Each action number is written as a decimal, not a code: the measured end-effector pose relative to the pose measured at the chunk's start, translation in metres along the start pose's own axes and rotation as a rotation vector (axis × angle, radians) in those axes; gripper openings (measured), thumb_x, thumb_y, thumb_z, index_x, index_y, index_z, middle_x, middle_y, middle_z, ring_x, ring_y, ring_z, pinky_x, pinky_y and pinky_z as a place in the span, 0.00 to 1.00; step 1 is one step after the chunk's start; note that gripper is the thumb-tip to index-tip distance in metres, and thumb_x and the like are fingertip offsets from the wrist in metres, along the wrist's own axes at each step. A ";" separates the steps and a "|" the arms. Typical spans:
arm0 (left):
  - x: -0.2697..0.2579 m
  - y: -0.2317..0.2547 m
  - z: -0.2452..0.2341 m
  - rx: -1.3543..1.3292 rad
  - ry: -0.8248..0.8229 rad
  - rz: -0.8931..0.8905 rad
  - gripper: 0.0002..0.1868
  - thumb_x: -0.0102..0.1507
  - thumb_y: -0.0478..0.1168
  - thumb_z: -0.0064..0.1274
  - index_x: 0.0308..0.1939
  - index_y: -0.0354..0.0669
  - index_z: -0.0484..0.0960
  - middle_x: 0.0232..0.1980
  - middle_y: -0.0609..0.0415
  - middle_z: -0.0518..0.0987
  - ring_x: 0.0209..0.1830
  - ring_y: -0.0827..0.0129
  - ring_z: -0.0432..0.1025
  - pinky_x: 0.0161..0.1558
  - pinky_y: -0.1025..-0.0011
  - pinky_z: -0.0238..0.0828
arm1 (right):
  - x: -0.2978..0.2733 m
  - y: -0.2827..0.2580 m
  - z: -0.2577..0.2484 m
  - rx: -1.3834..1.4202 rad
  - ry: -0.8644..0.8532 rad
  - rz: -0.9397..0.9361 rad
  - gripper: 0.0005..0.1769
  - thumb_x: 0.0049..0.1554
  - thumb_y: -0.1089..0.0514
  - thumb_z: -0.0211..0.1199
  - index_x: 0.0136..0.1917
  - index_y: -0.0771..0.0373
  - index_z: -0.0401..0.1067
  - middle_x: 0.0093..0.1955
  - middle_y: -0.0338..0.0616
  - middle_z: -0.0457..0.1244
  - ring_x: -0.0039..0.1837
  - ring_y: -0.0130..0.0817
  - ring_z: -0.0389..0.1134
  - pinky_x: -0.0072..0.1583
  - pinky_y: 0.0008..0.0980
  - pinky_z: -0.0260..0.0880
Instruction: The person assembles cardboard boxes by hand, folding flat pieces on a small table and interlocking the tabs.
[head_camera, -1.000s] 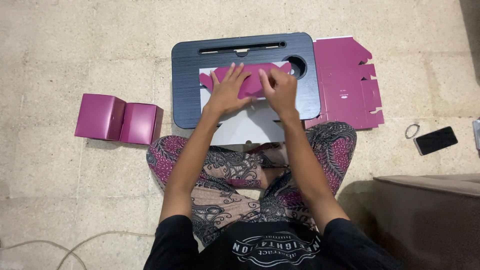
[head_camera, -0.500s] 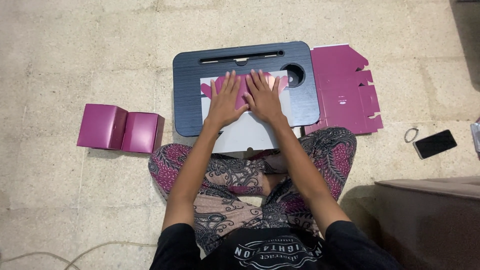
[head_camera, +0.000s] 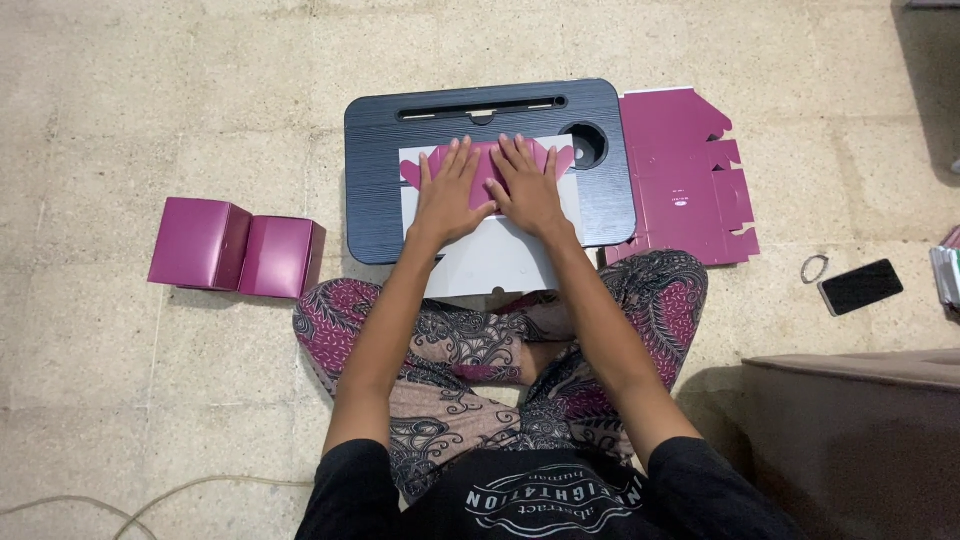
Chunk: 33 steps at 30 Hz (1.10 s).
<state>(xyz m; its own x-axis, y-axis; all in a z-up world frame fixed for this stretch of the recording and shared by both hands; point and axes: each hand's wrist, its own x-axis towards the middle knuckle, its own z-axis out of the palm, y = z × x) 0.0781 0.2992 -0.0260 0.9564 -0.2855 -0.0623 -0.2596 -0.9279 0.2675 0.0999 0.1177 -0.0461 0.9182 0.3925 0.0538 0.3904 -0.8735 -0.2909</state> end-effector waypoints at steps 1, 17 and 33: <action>0.000 -0.001 0.000 -0.006 -0.003 0.014 0.50 0.61 0.71 0.47 0.80 0.51 0.54 0.85 0.52 0.46 0.85 0.59 0.39 0.76 0.34 0.23 | 0.000 -0.002 -0.005 0.042 -0.001 0.006 0.33 0.68 0.35 0.46 0.81 0.48 0.57 0.86 0.35 0.45 0.86 0.38 0.39 0.78 0.70 0.26; 0.016 -0.019 0.006 -0.087 0.438 0.121 0.33 0.55 0.34 0.65 0.63 0.69 0.79 0.55 0.65 0.83 0.61 0.69 0.74 0.71 0.25 0.21 | -0.090 -0.018 0.047 0.279 0.390 -0.100 0.10 0.59 0.47 0.66 0.54 0.46 0.78 0.58 0.34 0.67 0.64 0.40 0.64 0.64 0.47 0.61; 0.024 -0.007 -0.092 -0.361 0.586 0.215 0.14 0.63 0.28 0.55 0.45 0.51 0.89 0.42 0.63 0.86 0.42 0.64 0.79 0.64 0.35 0.47 | -0.052 -0.056 -0.015 -0.029 0.087 -0.044 0.38 0.59 0.29 0.53 0.73 0.53 0.63 0.80 0.46 0.52 0.59 0.50 0.57 0.49 0.49 0.61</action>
<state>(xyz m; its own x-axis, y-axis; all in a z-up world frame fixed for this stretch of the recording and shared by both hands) 0.1155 0.3208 0.0591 0.8301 -0.1841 0.5263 -0.4868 -0.6996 0.5231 0.0307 0.1418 -0.0180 0.9018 0.4055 0.1492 0.4314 -0.8644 -0.2584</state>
